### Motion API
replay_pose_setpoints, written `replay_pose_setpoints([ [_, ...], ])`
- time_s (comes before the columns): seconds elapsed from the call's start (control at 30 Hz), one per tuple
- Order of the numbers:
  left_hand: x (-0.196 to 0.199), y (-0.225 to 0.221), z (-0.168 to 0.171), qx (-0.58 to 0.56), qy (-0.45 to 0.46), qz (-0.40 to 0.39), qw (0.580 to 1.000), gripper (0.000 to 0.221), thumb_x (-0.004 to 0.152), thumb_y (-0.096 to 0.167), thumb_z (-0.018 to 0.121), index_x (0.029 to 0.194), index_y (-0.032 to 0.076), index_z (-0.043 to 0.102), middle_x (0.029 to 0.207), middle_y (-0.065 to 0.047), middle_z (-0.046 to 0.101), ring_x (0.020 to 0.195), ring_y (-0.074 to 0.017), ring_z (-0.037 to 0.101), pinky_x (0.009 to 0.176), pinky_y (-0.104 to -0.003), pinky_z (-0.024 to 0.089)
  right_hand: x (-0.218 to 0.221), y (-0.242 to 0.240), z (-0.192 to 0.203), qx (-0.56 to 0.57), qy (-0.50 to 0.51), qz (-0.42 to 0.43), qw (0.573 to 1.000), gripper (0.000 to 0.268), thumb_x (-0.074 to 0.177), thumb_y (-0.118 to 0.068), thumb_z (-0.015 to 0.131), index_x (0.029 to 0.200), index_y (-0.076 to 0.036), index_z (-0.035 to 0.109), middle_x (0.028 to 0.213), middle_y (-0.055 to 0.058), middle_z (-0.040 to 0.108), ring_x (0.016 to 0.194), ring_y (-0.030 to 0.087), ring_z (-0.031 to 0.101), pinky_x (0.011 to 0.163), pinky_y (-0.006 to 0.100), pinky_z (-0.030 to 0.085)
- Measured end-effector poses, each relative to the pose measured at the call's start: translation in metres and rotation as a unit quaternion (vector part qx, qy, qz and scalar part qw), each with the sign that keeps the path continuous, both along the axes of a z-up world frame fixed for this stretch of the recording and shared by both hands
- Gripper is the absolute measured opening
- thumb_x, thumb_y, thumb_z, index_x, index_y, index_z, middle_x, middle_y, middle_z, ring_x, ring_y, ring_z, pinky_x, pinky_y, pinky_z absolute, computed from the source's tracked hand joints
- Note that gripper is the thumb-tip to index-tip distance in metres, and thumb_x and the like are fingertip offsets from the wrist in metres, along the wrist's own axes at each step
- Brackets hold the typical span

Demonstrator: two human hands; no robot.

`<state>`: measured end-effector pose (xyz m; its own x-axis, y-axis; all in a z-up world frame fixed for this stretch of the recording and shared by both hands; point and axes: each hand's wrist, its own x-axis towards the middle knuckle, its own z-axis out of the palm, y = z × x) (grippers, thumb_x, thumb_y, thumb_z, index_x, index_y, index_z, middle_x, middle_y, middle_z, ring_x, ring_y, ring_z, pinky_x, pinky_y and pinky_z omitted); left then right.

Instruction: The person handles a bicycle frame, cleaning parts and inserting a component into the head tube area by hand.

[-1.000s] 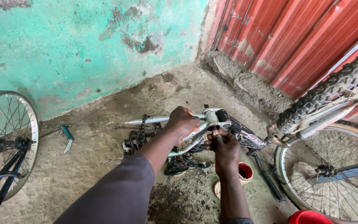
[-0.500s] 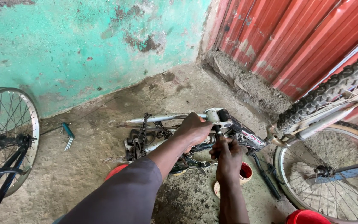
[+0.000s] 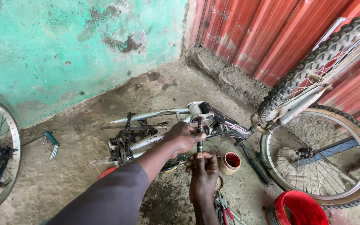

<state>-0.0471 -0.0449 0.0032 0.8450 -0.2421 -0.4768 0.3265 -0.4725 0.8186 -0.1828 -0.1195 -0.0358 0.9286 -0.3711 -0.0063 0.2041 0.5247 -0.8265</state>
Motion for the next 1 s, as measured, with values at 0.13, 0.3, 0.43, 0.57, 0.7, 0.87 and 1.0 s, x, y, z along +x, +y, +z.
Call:
replay_pose_setpoints([
  [0.13,-0.016,0.017,0.043,0.058,-0.099,-0.031,0.993,0.027,0.086,0.038,0.082,0.102,0.017,0.076,0.122,-0.002,0.076,0.104,-0.0208,0.073,0.085,-0.032,0.061,0.008,-0.018,0.01,-0.163,0.066,0.043,0.983,0.012,0.096,-0.007,0.065,0.108,-0.005,0.063,0.095,0.016,0.079,0.069,0.025,0.073,0.061,0.036,0.058],
  [0.3,-0.009,0.028,0.045,0.134,-0.238,-0.077,0.959,0.032,0.098,0.026,0.074,0.124,0.008,0.066,0.115,-0.007,0.073,0.085,-0.0167,0.071,0.071,-0.028,0.063,0.028,-0.038,0.072,-0.378,0.047,-0.002,0.924,0.063,0.092,-0.046,0.057,0.14,-0.005,0.057,0.094,0.003,0.057,0.079,0.014,0.054,0.069,0.029,0.053],
  [0.43,-0.013,0.04,0.047,0.164,-0.393,-0.147,0.893,0.021,0.095,0.014,0.073,0.106,-0.003,0.078,0.109,-0.025,0.069,0.095,-0.0428,0.073,0.073,-0.045,0.064,0.042,-0.044,0.085,-0.363,-0.023,0.006,0.931,0.05,0.097,-0.016,0.068,0.14,0.004,0.055,0.104,0.011,0.049,0.097,0.022,0.054,0.077,0.033,0.052],
  [0.57,-0.01,0.04,0.04,0.161,-0.41,-0.146,0.886,0.019,0.098,0.014,0.071,0.106,-0.002,0.077,0.104,-0.02,0.067,0.089,-0.032,0.073,0.076,-0.038,0.064,0.05,-0.048,0.073,-0.33,-0.048,0.015,0.943,0.043,0.093,-0.01,0.073,0.133,0.002,0.063,0.101,0.005,0.051,0.09,0.014,0.056,0.068,0.024,0.052],
  [0.7,-0.034,0.04,0.066,0.157,-0.397,-0.13,0.895,0.02,0.105,0.01,0.058,0.108,-0.002,0.072,0.104,-0.021,0.067,0.088,-0.0292,0.074,0.077,-0.038,0.065,0.042,-0.041,0.083,-0.344,-0.051,0.007,0.938,0.041,0.093,-0.008,0.072,0.132,0.001,0.065,0.098,0.005,0.05,0.088,0.014,0.055,0.066,0.024,0.052],
  [0.87,-0.011,0.038,0.048,0.21,-0.444,-0.163,0.856,0.017,0.1,0.005,0.06,0.103,-0.004,0.074,0.1,-0.02,0.067,0.084,-0.029,0.076,0.073,-0.038,0.065,0.043,-0.044,0.073,-0.415,-0.063,-0.019,0.908,0.044,0.092,-0.01,0.074,0.135,-0.006,0.066,0.099,0.007,0.049,0.088,0.016,0.056,0.068,0.028,0.054],
  [1.0,-0.02,0.042,0.055,0.247,-0.424,-0.162,0.856,0.019,0.099,0.005,0.059,0.109,-0.005,0.072,0.1,-0.019,0.068,0.087,-0.0304,0.077,0.073,-0.04,0.066,0.037,-0.045,0.074,-0.486,-0.068,-0.031,0.871,0.045,0.089,-0.013,0.078,0.133,-0.012,0.07,0.098,0.008,0.051,0.084,0.018,0.059,0.062,0.028,0.054],
])
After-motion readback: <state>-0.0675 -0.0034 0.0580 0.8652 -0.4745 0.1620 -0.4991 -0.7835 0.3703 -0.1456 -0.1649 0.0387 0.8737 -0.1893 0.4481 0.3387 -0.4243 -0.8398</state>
